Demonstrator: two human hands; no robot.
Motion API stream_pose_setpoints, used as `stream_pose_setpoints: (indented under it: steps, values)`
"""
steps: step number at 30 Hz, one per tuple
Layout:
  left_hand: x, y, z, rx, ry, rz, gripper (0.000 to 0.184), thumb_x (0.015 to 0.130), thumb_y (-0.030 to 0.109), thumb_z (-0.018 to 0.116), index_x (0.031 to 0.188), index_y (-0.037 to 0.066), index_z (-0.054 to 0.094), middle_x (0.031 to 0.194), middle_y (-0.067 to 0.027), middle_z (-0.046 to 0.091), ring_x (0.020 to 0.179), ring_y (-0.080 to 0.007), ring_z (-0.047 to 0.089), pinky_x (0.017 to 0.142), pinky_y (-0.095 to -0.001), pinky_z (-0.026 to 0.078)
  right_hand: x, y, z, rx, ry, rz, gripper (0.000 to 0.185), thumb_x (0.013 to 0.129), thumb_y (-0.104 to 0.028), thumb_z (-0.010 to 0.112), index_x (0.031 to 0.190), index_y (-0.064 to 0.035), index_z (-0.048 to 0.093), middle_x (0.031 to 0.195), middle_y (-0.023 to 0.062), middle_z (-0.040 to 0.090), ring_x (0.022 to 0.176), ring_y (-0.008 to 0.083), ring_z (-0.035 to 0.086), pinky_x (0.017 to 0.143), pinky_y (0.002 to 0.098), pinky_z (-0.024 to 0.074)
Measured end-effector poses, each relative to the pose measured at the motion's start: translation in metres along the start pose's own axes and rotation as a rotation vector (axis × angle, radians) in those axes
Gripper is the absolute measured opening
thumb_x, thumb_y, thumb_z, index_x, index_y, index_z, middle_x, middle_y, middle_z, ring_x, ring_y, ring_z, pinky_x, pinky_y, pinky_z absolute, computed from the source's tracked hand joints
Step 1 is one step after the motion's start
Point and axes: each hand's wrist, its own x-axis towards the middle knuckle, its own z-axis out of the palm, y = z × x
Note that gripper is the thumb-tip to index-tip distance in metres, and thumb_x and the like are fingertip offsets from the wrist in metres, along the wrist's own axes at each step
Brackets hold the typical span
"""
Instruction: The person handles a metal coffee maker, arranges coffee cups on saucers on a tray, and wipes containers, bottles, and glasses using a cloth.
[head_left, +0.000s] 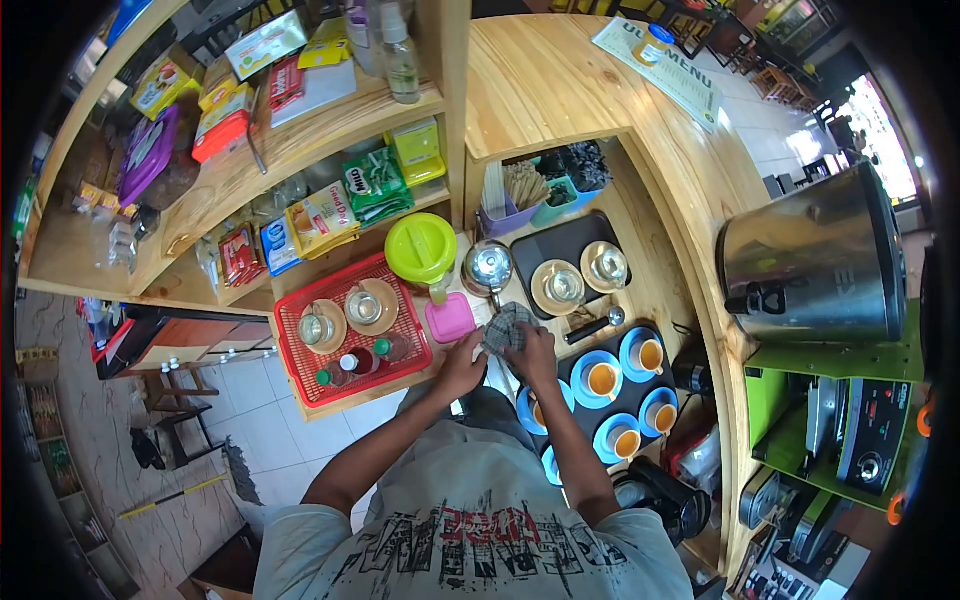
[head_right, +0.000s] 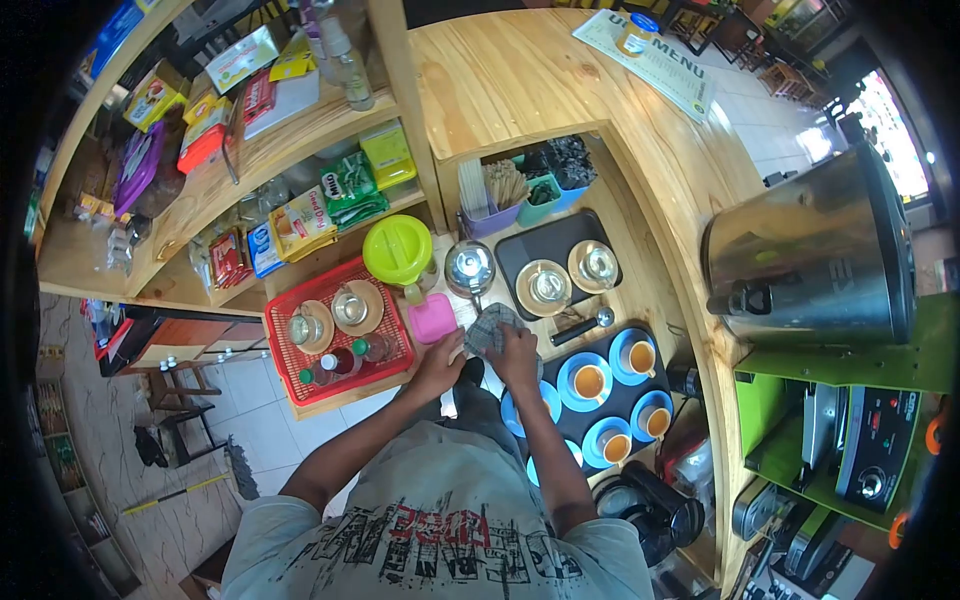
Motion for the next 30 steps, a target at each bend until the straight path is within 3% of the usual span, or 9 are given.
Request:
stream_pose_setpoints:
  steps: [2,4,6,12,17,22,24,28,30]
  values:
    - [0.018,-0.042,0.025,0.019,0.0,-0.008,0.061,0.104,0.007,0.06,0.157,-0.008,0.035,0.153,-0.0272,0.052,0.142,-0.0339,0.053,0.118,-0.0366,0.04,-0.008,-0.007,-0.016,-0.164,-0.193,0.085,0.067,0.073,-0.026,0.092,0.135,-0.0152,0.068,0.122,0.0227,0.063,0.118,0.0419,0.058,0.097,0.05,0.0512]
    - [0.036,-0.074,0.042,-0.107,-0.062,-0.191,0.062,0.104,0.009,0.061,0.157,-0.009,0.034,0.152,-0.025,0.053,0.138,-0.03,0.056,0.114,-0.0359,0.044,-0.012,0.011,0.007,-0.204,-0.086,0.039,0.067,0.071,-0.022,0.091,0.134,-0.0196,0.069,0.118,0.0212,0.063,0.116,0.0412,0.058,0.093,0.0509,0.0514]
    - [0.039,-0.053,0.043,-0.019,-0.022,-0.228,0.065,0.104,0.013,0.062,0.157,-0.01,0.033,0.147,-0.0218,0.057,0.133,-0.0267,0.058,0.11,-0.0358,0.047,-0.011,0.03,0.032,-0.389,0.019,-0.049,0.071,0.067,-0.03,0.093,0.133,-0.0192,0.07,0.11,0.0177,0.062,0.106,0.0394,0.059,0.086,0.0511,0.0524]
    - [0.046,-0.03,0.041,-0.181,-0.111,-0.353,0.068,0.104,0.016,0.063,0.16,-0.006,0.031,0.145,-0.0209,0.055,0.128,-0.0264,0.06,0.11,-0.0353,0.046,-0.003,0.035,0.05,-0.364,0.057,-0.073,0.058,0.07,-0.019,0.089,0.125,-0.0137,0.072,0.108,0.0163,0.062,0.104,0.0384,0.059,0.085,0.0507,0.0516]
    - [0.041,-0.043,0.056,-0.251,0.085,-0.24,0.071,0.104,0.019,0.065,0.161,-0.002,0.03,0.135,-0.0171,0.056,0.122,-0.0263,0.061,0.099,-0.0354,0.051,0.007,0.042,0.045,0.0,-0.018,-0.016,0.04,0.073,-0.008,0.081,0.112,-0.005,0.073,0.109,0.0205,0.068,0.107,0.0409,0.064,0.095,0.0495,0.0528]
    - [0.04,-0.031,0.047,-0.217,0.044,-0.267,0.068,0.105,0.019,0.064,0.162,0.002,0.03,0.136,-0.017,0.057,0.128,-0.0267,0.057,0.107,-0.0349,0.047,0.015,0.025,0.018,0.329,0.135,0.102,0.033,0.074,-0.005,0.076,0.107,-0.001,0.075,0.106,0.0224,0.074,0.101,0.0361,0.072,0.097,0.0414,0.0547]
    - [0.039,-0.009,0.039,-0.394,-0.059,-0.383,0.066,0.106,0.017,0.063,0.162,0.003,0.03,0.139,-0.0168,0.057,0.131,-0.0263,0.056,0.111,-0.0351,0.045,0.015,0.01,0.0,0.55,0.042,0.381,0.033,0.077,-0.006,0.079,0.11,-0.0015,0.075,0.113,0.0177,0.075,0.111,0.0297,0.071,0.1,0.0386,0.0527]
    - [0.049,0.003,0.034,-0.423,-0.077,-0.281,0.063,0.105,0.005,0.06,0.161,0.003,0.031,0.15,-0.0173,0.053,0.136,-0.0243,0.053,0.111,-0.0348,0.045,0.009,0.026,0.033,0.528,0.152,0.14,0.042,0.084,-0.012,0.079,0.123,-0.0014,0.07,0.115,0.0153,0.074,0.102,0.0273,0.072,0.092,0.0365,0.0547]
    - [0.055,-0.005,0.037,-0.55,-0.019,-0.29,0.064,0.105,0.003,0.056,0.163,0.004,0.03,0.153,-0.0175,0.051,0.139,-0.0249,0.051,0.114,-0.0355,0.042,0.006,0.031,0.044,0.576,-0.025,0.241,0.053,0.09,-0.013,0.075,0.141,-0.0035,0.061,0.128,0.0191,0.068,0.11,0.0302,0.068,0.099,0.0385,0.0517]
